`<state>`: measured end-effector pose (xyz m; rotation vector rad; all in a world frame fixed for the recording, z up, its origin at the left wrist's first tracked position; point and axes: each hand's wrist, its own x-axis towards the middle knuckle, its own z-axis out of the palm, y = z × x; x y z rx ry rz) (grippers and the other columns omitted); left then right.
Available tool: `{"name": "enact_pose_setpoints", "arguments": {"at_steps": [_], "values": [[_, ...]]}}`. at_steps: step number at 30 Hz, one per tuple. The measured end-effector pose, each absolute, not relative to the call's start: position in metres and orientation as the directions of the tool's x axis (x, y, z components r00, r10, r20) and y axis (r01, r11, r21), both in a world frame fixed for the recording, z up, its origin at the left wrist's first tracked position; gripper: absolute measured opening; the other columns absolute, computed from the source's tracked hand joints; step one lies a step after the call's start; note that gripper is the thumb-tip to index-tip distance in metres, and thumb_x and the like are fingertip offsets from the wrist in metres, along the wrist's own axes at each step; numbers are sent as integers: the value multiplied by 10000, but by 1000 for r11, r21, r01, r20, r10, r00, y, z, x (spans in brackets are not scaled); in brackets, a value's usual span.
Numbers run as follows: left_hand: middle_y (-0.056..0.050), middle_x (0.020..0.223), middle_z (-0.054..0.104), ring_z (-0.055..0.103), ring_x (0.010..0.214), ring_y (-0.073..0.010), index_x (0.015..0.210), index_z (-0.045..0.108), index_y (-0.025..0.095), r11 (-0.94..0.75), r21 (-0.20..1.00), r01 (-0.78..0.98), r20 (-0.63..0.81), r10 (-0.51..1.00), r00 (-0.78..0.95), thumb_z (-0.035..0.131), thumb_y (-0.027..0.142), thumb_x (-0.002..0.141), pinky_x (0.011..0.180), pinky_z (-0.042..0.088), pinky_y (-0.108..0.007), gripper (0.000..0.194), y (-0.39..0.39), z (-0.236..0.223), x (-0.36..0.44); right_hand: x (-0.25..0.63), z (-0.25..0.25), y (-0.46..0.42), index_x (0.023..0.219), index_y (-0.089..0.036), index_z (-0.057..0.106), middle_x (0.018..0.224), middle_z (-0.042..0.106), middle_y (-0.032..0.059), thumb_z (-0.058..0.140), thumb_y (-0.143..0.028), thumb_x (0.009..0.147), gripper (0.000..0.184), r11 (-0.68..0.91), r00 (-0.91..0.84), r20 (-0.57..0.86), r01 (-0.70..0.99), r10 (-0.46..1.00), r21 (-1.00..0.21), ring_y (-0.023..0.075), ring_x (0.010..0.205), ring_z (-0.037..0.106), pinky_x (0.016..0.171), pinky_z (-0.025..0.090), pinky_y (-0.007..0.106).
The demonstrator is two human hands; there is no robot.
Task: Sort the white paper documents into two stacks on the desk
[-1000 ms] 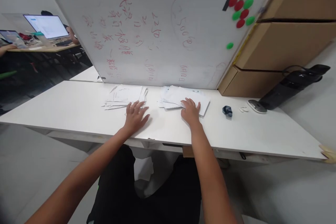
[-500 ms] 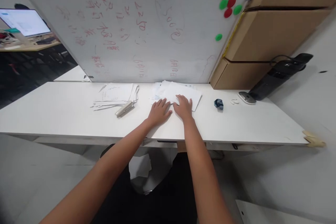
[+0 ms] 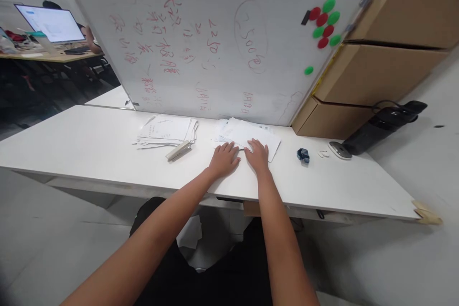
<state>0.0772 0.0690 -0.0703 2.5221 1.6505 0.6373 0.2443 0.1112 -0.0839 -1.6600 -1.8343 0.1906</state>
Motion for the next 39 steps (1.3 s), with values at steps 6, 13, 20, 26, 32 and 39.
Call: {"name": "enact_pose_setpoints", "arguments": {"at_steps": [6,13,20,26,32,39], "values": [[-88,1500,342,288,1365,-292,1367,428,215,-411,251,876,283,897,340,346,444,929,1096,229,-496,500,70,-70,77,244,-83,112,1169,-237,601,1392,499,70,475,-333,871,337,171,20,330,824,944,-539,221,1339,370,1130,118,526],[-50,1521,308,261,1382,-261,1384,402,240,-393,208,896,241,908,343,316,447,936,1114,218,-466,502,70,-68,77,243,-81,112,1152,-246,608,1394,499,52,494,-336,864,323,141,56,307,802,950,-581,201,1340,370,1141,101,491],[-55,1521,306,249,1387,-262,1388,398,233,-390,214,895,233,911,341,318,454,934,1119,210,-469,511,70,-68,77,244,-82,113,1150,-240,610,1400,493,48,487,-362,864,334,133,64,291,781,954,-610,195,1350,353,1145,76,479],[-66,1522,303,249,1387,-269,1390,397,219,-395,211,894,233,909,346,312,444,935,1117,211,-478,515,70,-68,78,244,-82,113,1141,-242,615,1389,504,52,487,-357,863,327,136,69,296,774,953,-619,196,1340,367,1141,81,486],[-49,1526,295,241,1392,-260,1391,393,232,-391,214,895,223,912,344,308,447,935,1122,206,-474,512,70,-67,77,244,-82,112,1128,-253,620,1375,515,50,468,-364,870,320,149,72,312,762,947,-630,203,1329,379,1134,94,505],[-59,1518,312,258,1383,-267,1391,399,222,-398,213,892,247,905,345,313,445,933,1116,218,-475,517,70,-69,77,244,-80,111,1120,-247,622,1382,511,47,476,-371,863,320,137,82,296,748,952,-650,194,1336,374,1143,79,481]]}}
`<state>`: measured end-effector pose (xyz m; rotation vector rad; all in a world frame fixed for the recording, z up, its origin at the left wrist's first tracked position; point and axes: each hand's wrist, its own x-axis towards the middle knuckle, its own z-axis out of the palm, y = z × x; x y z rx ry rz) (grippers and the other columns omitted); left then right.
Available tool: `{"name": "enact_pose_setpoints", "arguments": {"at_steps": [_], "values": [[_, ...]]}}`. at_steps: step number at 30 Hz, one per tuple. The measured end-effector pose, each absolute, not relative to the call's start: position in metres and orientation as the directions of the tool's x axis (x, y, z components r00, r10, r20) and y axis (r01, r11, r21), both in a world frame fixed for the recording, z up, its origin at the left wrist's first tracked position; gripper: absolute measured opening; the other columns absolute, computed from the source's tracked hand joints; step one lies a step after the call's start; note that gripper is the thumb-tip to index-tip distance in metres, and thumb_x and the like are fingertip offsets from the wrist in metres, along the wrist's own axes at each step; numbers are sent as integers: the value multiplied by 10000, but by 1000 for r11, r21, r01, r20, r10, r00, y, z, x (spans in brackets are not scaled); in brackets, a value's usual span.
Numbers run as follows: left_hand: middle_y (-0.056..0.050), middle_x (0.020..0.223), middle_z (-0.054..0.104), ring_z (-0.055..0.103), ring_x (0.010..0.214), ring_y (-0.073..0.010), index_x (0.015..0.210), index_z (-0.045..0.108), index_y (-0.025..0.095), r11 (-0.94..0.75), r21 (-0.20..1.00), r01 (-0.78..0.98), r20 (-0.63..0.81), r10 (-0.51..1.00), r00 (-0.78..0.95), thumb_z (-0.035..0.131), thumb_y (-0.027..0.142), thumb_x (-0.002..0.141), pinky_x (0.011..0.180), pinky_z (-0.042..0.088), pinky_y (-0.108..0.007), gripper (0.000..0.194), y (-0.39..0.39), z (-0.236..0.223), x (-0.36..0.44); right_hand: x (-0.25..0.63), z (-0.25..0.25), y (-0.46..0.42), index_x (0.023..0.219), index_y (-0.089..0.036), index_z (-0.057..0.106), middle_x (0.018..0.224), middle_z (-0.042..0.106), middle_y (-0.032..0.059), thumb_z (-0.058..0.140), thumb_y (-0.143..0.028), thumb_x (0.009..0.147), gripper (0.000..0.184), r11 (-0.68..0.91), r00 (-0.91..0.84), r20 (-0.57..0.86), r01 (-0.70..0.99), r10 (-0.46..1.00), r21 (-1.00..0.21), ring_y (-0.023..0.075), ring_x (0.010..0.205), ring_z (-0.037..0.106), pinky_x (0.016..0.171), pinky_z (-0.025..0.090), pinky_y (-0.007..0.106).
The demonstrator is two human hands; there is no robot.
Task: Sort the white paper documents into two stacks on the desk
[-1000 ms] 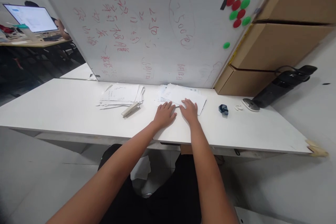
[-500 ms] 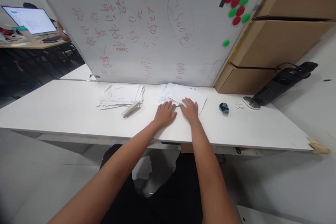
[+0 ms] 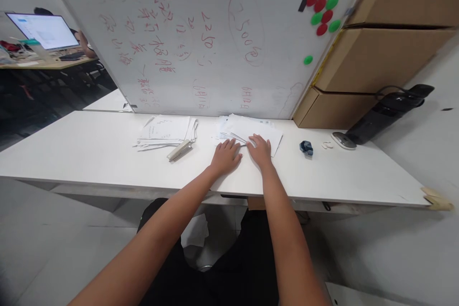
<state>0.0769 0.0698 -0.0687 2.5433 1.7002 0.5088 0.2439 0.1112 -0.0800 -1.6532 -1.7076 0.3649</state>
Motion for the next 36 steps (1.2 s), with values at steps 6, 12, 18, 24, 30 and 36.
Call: {"name": "enact_pose_setpoints", "arguments": {"at_steps": [6,12,18,24,30,36], "values": [[-57,1521,306,253,1386,-264,1386,403,227,-398,221,890,241,907,346,317,450,930,1118,215,-471,514,70,-69,76,245,-81,112,1124,-253,621,1382,510,43,462,-377,865,328,143,78,297,745,952,-651,196,1339,368,1141,75,485],[-45,1522,303,246,1390,-254,1378,403,244,-384,227,895,230,914,334,317,452,929,1124,208,-467,503,70,-68,77,243,-80,111,1119,-255,624,1372,521,47,456,-365,866,323,143,81,305,750,949,-645,201,1327,384,1137,79,494],[-53,1522,302,245,1389,-259,1373,410,239,-387,233,892,231,913,335,317,448,925,1124,205,-467,503,70,-69,77,242,-78,110,1113,-250,622,1367,526,43,451,-352,873,312,134,82,300,761,950,-635,199,1320,393,1133,95,494],[-48,1524,296,232,1396,-259,1373,401,253,-376,257,890,209,921,329,326,440,922,1129,190,-469,494,68,-64,77,242,-79,107,1125,-239,614,1270,601,52,358,-331,925,338,210,31,408,819,913,-534,218,1229,478,1084,217,471],[-56,1524,296,230,1395,-260,1371,403,238,-384,261,886,202,919,339,322,438,923,1129,186,-470,497,68,-63,77,238,-72,102,1062,-169,625,1008,676,110,267,-282,961,389,153,9,453,936,891,-319,238,924,594,826,378,354],[-52,1520,307,239,1392,-254,1370,408,231,-381,247,891,207,919,336,325,442,923,1126,199,-463,501,68,-63,77,238,-73,104,1057,-148,609,990,658,118,273,-248,960,364,40,110,488,957,866,-286,223,826,590,735,367,334]]}}
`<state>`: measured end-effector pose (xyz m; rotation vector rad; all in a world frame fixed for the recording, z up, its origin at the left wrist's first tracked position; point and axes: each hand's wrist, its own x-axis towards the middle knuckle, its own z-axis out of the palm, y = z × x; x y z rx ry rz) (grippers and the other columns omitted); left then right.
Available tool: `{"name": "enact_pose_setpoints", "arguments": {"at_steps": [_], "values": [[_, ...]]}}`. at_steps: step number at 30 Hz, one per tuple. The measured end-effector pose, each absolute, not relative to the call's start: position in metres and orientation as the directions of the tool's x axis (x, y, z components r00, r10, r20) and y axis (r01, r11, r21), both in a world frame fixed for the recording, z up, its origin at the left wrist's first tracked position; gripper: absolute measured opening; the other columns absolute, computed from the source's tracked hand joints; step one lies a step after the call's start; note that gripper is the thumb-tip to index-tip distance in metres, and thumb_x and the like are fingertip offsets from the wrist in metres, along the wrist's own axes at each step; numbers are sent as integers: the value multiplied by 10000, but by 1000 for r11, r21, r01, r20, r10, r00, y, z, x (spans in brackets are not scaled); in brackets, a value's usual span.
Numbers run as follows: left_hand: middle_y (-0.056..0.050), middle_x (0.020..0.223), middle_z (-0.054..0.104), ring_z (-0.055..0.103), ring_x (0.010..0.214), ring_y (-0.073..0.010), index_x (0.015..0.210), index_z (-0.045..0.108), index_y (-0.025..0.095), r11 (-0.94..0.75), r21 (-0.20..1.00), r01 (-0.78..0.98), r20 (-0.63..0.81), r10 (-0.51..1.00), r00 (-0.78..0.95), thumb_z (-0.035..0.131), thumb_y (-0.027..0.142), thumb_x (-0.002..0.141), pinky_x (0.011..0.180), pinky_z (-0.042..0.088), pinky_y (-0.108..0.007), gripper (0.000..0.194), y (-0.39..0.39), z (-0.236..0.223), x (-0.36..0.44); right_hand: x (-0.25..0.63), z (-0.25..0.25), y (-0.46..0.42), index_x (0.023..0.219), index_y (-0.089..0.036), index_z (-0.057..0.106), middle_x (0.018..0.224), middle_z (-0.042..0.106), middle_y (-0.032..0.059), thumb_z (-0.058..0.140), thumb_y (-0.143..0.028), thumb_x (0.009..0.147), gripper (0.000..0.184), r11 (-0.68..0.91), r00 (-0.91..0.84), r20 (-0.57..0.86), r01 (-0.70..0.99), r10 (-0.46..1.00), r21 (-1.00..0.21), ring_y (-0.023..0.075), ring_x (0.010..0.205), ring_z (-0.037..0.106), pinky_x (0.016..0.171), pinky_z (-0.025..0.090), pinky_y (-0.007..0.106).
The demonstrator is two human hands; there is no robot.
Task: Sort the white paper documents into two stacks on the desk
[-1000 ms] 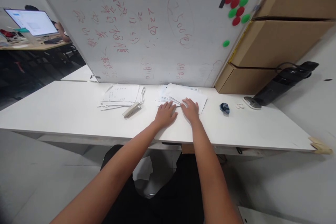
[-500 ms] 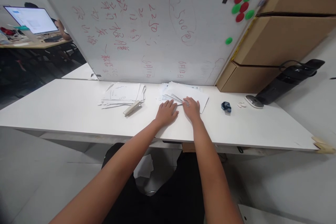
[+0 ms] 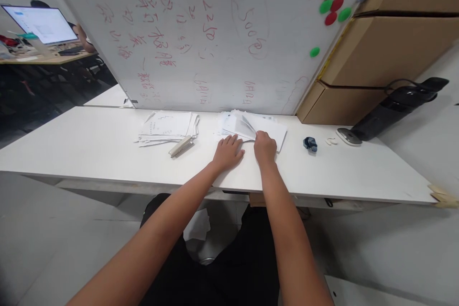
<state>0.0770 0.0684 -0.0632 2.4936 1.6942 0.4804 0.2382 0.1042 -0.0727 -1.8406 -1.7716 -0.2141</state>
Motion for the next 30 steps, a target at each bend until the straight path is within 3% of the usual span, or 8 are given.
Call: {"name": "enact_pose_setpoints", "arguments": {"at_steps": [10,22,30], "values": [[-43,1523,303,236,1396,-252,1372,403,242,-380,259,888,212,919,331,317,447,923,1130,193,-461,501,68,-64,77,243,-74,106,1028,-165,613,964,658,117,280,-254,949,353,24,190,534,930,824,-367,230,842,583,740,381,336],[-45,1530,285,221,1400,-258,1380,393,243,-386,262,884,203,918,340,313,449,927,1132,187,-469,504,69,-64,77,242,-74,102,971,-185,642,1019,655,106,379,-320,930,298,119,48,485,944,873,-307,250,926,558,791,362,370],[-56,1524,296,230,1396,-265,1374,407,227,-394,265,880,212,914,345,306,451,927,1132,190,-469,510,70,-65,76,242,-77,102,982,-181,647,1043,649,109,458,-317,865,261,128,49,489,938,871,-321,272,949,547,811,375,393]]}}
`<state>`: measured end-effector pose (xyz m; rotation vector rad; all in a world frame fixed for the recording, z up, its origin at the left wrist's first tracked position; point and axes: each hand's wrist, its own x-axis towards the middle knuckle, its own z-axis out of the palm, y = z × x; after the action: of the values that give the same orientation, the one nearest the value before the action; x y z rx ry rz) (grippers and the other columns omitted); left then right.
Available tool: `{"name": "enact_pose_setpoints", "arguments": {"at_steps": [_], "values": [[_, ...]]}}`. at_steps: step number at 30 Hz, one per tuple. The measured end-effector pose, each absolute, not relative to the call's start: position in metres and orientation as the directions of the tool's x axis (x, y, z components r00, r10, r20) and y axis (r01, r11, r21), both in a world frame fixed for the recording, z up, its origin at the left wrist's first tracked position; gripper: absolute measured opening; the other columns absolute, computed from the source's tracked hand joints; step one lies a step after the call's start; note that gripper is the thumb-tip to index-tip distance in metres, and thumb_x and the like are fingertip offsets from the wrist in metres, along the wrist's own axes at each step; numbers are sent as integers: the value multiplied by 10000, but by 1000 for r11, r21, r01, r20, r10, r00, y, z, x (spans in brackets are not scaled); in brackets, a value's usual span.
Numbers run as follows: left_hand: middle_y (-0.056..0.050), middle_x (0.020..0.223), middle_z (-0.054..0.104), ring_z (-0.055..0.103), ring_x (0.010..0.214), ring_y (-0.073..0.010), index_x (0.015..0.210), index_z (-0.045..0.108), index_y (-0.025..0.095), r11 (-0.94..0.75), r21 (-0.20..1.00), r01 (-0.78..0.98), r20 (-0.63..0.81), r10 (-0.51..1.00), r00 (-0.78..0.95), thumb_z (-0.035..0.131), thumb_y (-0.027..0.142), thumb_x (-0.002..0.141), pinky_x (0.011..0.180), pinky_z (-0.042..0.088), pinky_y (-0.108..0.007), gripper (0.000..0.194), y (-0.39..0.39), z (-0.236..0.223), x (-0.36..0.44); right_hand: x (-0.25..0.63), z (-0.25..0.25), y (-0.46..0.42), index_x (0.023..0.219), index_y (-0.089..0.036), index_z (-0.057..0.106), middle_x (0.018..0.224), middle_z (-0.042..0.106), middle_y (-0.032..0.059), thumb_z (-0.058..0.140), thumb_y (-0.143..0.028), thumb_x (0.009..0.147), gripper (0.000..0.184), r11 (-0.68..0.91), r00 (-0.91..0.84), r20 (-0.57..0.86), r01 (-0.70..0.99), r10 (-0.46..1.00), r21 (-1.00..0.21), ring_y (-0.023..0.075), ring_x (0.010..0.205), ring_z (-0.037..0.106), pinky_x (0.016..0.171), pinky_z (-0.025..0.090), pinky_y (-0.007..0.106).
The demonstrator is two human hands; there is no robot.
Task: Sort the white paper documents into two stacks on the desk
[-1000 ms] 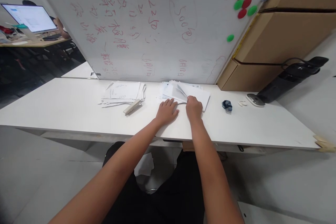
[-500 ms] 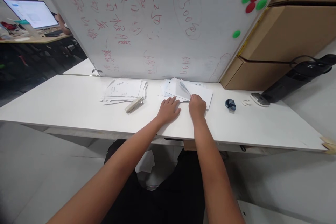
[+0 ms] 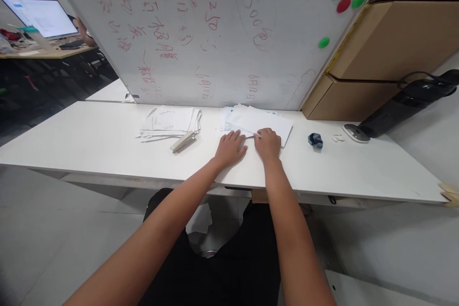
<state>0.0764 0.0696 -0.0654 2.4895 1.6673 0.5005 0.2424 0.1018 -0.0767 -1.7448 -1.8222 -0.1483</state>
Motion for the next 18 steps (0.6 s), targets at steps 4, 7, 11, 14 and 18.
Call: {"name": "enact_pose_setpoints", "arguments": {"at_steps": [4,7,11,14,18], "values": [[-69,1521,300,234,1392,-276,1372,410,214,-395,276,876,214,914,345,308,438,928,1128,190,-476,508,70,-65,77,244,-75,100,1017,-186,639,1102,641,97,445,-141,777,312,132,38,469,937,883,-324,269,991,542,832,374,393],[-70,1520,300,230,1393,-280,1372,409,216,-394,283,874,206,915,346,312,437,927,1129,182,-479,506,69,-64,77,244,-73,99,1038,-185,626,1122,635,98,445,-76,704,396,123,37,435,934,900,-335,276,1020,532,853,367,401],[-64,1523,296,226,1395,-275,1377,402,221,-393,279,876,208,916,344,310,441,928,1132,180,-472,509,69,-64,77,245,-73,99,1069,-176,597,1131,626,114,435,-56,686,433,97,70,428,929,901,-357,283,1076,509,910,338,420],[-49,1520,304,238,1392,-262,1376,400,238,-385,263,885,208,918,337,315,445,928,1131,192,-463,501,69,-64,77,246,-74,99,1080,-163,580,1128,623,122,411,-42,696,437,60,118,424,922,898,-384,275,1103,503,955,307,429],[-56,1522,302,232,1392,-265,1376,400,226,-392,268,880,211,915,344,326,442,927,1131,185,-464,504,69,-63,77,248,-77,100,1103,-163,575,1134,617,130,395,-27,700,461,6,189,418,906,889,-423,280,1136,480,1012,242,492]]}}
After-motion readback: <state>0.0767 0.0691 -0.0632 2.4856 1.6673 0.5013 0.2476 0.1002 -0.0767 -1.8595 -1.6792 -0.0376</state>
